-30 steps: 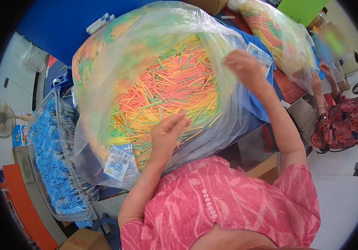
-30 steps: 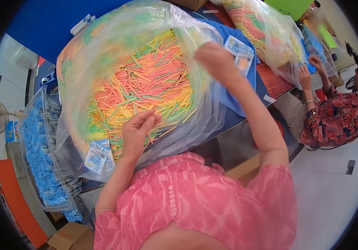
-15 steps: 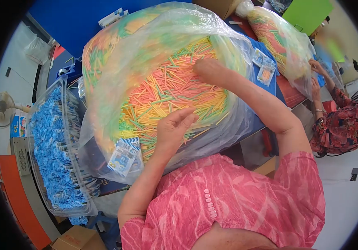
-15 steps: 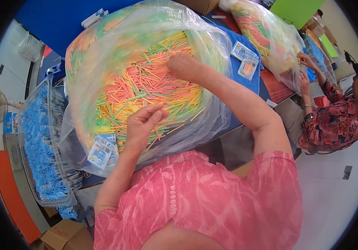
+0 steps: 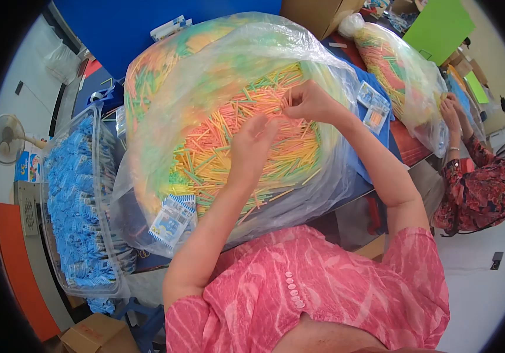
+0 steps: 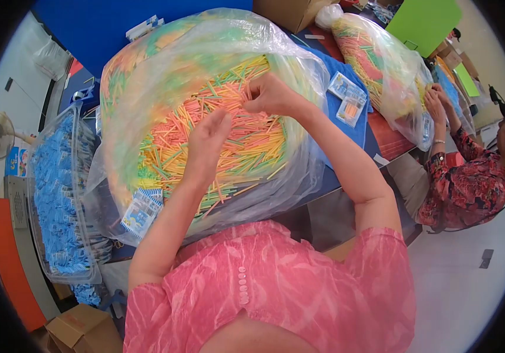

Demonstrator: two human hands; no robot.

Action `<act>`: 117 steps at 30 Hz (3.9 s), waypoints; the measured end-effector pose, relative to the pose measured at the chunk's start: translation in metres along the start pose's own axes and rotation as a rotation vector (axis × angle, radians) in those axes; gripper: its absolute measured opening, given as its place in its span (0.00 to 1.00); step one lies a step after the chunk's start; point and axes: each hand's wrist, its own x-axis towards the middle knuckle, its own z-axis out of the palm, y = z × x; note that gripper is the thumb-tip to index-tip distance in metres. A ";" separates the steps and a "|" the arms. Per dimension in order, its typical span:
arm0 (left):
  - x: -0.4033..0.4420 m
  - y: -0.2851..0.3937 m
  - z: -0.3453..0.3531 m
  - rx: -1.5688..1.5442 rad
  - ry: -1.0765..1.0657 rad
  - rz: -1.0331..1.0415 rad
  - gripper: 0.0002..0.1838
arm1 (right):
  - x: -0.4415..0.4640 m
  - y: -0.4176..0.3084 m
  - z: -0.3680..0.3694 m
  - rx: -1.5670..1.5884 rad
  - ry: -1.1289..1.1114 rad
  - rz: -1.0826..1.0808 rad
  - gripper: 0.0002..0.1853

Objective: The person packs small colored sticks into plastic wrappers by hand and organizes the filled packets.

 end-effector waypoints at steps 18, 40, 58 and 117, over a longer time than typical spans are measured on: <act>-0.014 -0.009 -0.029 -0.153 -0.308 -0.299 0.11 | -0.035 -0.054 0.046 -0.204 -0.164 -0.133 0.23; -0.013 0.010 -0.039 -0.066 -0.267 -0.212 0.16 | -0.037 -0.057 0.064 0.122 0.053 -0.071 0.07; -0.026 -0.005 -0.055 -0.555 -0.336 -0.467 0.22 | -0.056 0.008 0.069 -0.910 -0.115 -0.160 0.06; -0.026 -0.011 -0.043 -0.823 0.077 -0.189 0.18 | -0.089 -0.060 0.115 0.292 0.303 0.264 0.10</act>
